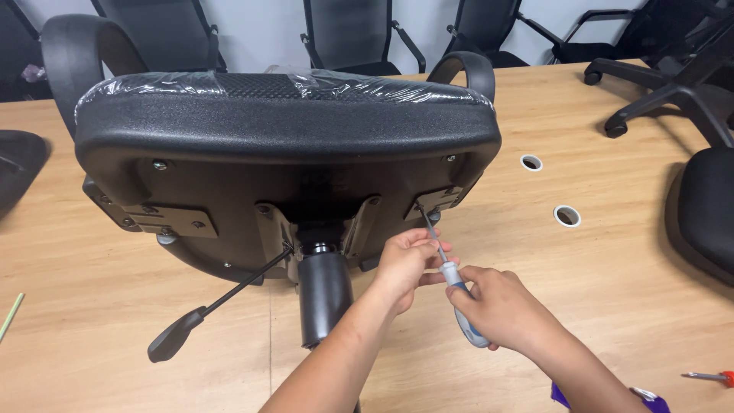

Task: The person uses a screwdriver to drive screws into the mounting plate under an office chair seat, attaching the seat to the gas lift base, working on several screws around the mechanism. They then lift the partially assembled chair upright and place it on the table.

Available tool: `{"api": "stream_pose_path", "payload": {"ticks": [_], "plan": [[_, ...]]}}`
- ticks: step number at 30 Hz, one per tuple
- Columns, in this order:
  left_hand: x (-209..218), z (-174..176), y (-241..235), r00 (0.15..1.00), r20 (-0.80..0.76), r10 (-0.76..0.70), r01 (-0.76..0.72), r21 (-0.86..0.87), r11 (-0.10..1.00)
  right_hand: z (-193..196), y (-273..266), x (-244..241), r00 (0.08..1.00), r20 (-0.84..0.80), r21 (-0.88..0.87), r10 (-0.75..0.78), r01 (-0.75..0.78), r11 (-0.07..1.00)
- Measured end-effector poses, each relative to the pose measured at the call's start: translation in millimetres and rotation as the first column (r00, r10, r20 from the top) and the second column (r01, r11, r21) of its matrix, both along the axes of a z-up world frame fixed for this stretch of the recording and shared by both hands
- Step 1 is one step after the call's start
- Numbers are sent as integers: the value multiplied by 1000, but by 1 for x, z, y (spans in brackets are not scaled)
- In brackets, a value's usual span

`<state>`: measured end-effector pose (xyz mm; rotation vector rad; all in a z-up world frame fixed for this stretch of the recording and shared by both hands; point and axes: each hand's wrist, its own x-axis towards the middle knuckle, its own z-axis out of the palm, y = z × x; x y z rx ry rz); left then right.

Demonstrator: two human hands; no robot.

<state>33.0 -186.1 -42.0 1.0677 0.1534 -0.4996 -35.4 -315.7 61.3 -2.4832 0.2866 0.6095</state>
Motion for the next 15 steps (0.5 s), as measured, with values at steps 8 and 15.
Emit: {"api": "stream_pose_path", "payload": {"ticks": [8, 15], "plan": [[2, -6, -1, 1000, -2, 13, -13, -15, 1000, -3, 0, 0, 1000, 2, 3, 9, -9, 1000], [3, -5, -8, 997, -9, 76, -76, 50, 996, -4, -5, -5, 997, -16, -73, 79, -80, 994]]}}
